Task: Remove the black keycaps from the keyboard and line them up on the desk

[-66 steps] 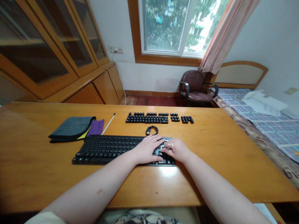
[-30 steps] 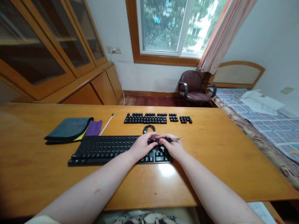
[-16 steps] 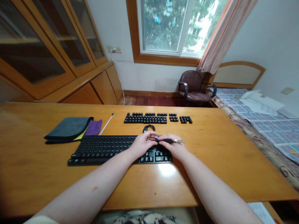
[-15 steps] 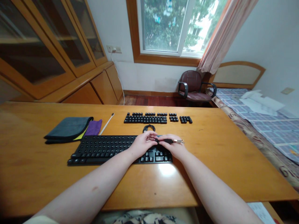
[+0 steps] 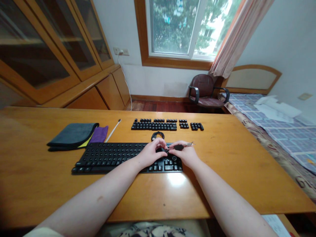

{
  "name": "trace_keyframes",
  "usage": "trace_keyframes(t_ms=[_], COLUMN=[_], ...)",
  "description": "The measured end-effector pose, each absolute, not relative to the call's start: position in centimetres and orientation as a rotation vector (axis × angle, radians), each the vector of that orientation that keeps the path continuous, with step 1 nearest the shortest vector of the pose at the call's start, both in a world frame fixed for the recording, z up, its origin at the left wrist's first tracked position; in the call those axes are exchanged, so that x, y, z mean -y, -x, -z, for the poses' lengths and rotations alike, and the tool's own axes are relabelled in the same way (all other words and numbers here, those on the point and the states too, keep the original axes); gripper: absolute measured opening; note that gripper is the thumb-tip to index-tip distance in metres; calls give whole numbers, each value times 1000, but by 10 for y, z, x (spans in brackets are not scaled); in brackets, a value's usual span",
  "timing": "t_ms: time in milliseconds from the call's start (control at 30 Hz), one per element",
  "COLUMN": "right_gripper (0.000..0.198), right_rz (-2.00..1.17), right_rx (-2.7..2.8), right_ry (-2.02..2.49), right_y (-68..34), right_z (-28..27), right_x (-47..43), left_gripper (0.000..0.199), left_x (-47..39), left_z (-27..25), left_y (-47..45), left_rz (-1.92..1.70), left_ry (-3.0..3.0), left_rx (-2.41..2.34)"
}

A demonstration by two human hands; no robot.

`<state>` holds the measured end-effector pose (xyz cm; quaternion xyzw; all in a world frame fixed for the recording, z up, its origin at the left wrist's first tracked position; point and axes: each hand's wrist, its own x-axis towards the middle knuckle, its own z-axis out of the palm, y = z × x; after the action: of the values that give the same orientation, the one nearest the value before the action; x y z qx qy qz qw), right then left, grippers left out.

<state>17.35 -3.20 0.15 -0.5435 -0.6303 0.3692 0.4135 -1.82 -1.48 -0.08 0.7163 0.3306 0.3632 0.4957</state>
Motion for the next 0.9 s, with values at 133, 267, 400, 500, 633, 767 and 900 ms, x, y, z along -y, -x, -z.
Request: trace_keyframes(t_ms=[133, 267, 400, 500, 633, 767, 900], right_gripper=[27, 30, 28, 25, 26, 33, 33], right_rz=[-1226, -1405, -1473, -1451, -1416, -1393, -1170], right_rx=[1364, 1226, 1191, 1222, 1236, 1113, 1269], right_ry=[1292, 1202, 1168, 1172, 1206, 1229, 1183], right_y=[-173, -173, -175, -175, -173, -170, -175], right_z=[2, 6, 6, 1, -2, 6, 9], right_x=[29, 27, 27, 29, 31, 28, 22], left_gripper=[19, 21, 20, 22, 23, 21, 18], left_x=[18, 19, 17, 16, 18, 22, 21], left_z=[-8, -10, -6, -4, -5, -7, -6], left_y=[20, 22, 22, 21, 21, 22, 21], left_rz=[-854, -845, -822, -786, -767, -802, -819], left_ry=[-1969, -2145, -2281, -2386, -2446, -2437, -2353], left_rx=[-812, -803, -751, -711, -730, -745, -813])
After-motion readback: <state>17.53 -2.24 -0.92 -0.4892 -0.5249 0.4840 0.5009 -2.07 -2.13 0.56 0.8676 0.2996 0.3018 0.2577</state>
